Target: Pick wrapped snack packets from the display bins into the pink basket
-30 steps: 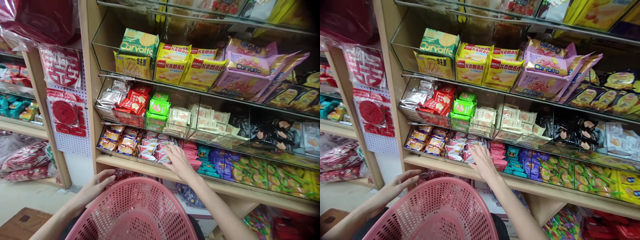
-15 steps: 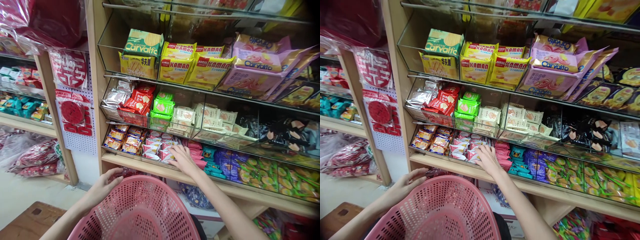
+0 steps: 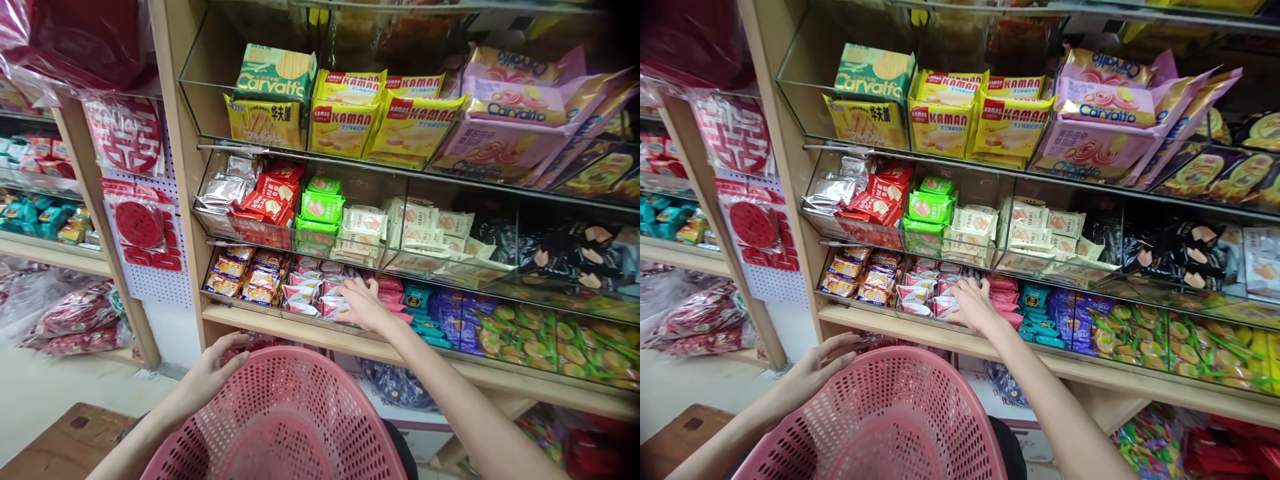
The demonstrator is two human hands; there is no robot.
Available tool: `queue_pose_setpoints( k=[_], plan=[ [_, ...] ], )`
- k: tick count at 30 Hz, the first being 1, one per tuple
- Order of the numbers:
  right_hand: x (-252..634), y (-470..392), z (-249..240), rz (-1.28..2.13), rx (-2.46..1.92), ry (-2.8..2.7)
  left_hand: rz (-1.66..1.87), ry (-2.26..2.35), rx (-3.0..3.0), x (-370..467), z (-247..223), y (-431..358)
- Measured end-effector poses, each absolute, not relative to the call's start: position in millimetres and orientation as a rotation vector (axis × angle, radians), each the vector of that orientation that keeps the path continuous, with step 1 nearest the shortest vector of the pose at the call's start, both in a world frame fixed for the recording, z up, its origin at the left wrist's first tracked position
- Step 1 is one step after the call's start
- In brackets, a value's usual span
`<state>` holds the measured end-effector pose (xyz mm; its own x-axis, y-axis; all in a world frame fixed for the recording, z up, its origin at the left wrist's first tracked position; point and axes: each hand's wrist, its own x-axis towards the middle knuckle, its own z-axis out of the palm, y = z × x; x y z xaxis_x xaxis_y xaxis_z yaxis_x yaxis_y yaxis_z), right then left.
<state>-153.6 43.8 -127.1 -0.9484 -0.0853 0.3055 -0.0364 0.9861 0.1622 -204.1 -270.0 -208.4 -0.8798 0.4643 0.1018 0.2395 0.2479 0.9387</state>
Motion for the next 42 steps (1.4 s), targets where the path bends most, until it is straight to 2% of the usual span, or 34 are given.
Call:
queue_pose_setpoints(
  k=[14,20,23,27,30,36,42],
  plan=[
    [-149,49,-118,0.026,0.052,-2.780,1.544,2.443,0.728,-200,-208,-270],
    [-124,41,-107,0.215,0.102,-2.650,1.727,2.337,0.665,-198,-209,-262],
    [-103,19,-107,0.596,0.077,-2.686,1.848,2.230,0.632,-186,-196,-256],
    [-87,-16,-124,1.544,0.183,-2.721,1.856,1.864,0.805,-159,-173,-246],
    [-87,-34,-144,1.880,0.262,-2.644,1.798,1.589,0.882,-145,-165,-237],
    [-96,-49,-170,1.790,0.195,-2.814,1.725,1.476,0.766,-140,-180,-227],
    [-102,-47,-167,1.658,0.252,-3.054,1.706,1.477,0.629,-135,-190,-236]
  ],
)
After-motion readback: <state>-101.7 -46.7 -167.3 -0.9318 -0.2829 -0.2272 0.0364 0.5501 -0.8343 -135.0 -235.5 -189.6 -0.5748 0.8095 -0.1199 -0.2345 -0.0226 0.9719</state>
